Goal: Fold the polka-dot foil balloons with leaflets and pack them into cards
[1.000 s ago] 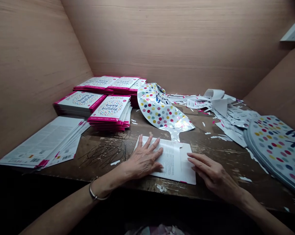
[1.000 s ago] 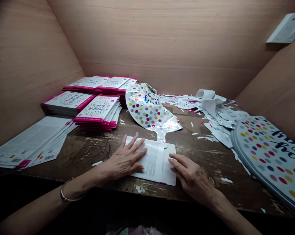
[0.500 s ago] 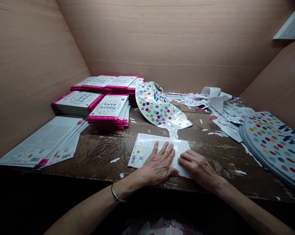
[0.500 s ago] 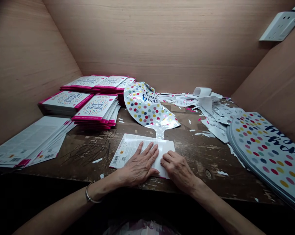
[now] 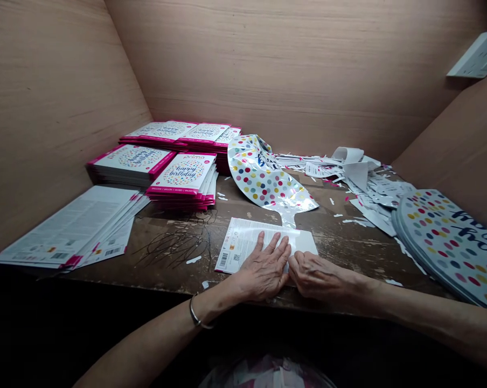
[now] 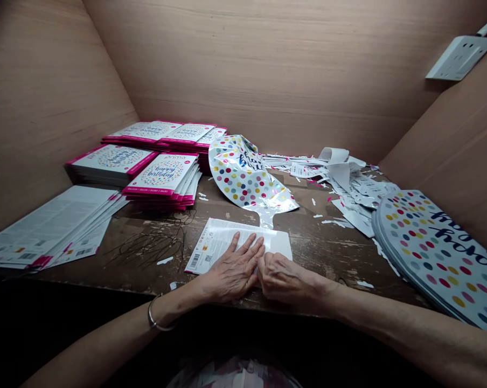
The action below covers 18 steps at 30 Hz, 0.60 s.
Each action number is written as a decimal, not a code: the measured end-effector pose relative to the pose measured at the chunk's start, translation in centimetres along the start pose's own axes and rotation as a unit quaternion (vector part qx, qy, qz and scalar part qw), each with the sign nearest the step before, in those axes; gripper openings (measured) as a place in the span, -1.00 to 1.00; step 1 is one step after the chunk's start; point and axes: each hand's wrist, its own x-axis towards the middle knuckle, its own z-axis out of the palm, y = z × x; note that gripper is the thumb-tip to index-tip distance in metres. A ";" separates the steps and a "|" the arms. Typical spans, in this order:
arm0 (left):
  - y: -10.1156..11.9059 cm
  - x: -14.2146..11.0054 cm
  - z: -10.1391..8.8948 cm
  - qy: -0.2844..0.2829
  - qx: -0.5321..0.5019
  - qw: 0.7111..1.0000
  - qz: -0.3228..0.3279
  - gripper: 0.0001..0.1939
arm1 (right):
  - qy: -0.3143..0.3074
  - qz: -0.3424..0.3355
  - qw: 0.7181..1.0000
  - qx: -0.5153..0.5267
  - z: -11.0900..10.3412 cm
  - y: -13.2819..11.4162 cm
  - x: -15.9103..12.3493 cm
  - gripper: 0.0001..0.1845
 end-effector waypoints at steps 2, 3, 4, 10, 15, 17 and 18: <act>0.0 0.0 -0.1 -0.002 -0.005 1.000 -0.002 -0.47 | 0.018 -0.013 1.000 0.007 0.2 0.4 0.0 -0.57; 0.1 0.0 -0.1 -0.003 -0.007 1.000 -0.003 -0.47 | 0.026 -0.021 0.999 0.008 0.4 0.5 0.0 -0.57; 0.1 0.0 -0.1 -0.005 -0.010 1.000 -0.004 -0.47 | 0.028 -0.028 0.999 0.006 0.7 0.6 0.0 -0.57; 0.0 0.0 0.0 -0.008 -0.016 1.000 0.008 -0.38 | -0.006 0.019 0.998 0.066 2.3 0.2 -0.4 -0.69; 0.0 -0.2 -0.3 -0.022 -0.038 0.998 0.040 -0.31 | 0.019 0.177 0.977 0.120 2.7 3.2 -2.9 -0.70; 0.0 -0.2 -0.6 -0.031 -0.051 0.997 0.045 -0.31 | 0.033 0.225 0.968 0.110 2.3 4.6 -5.8 -0.68; 0.0 -0.3 -0.8 -0.035 -0.061 0.996 0.049 -0.31 | 0.041 0.250 0.962 0.102 2.0 5.0 -7.7 -0.67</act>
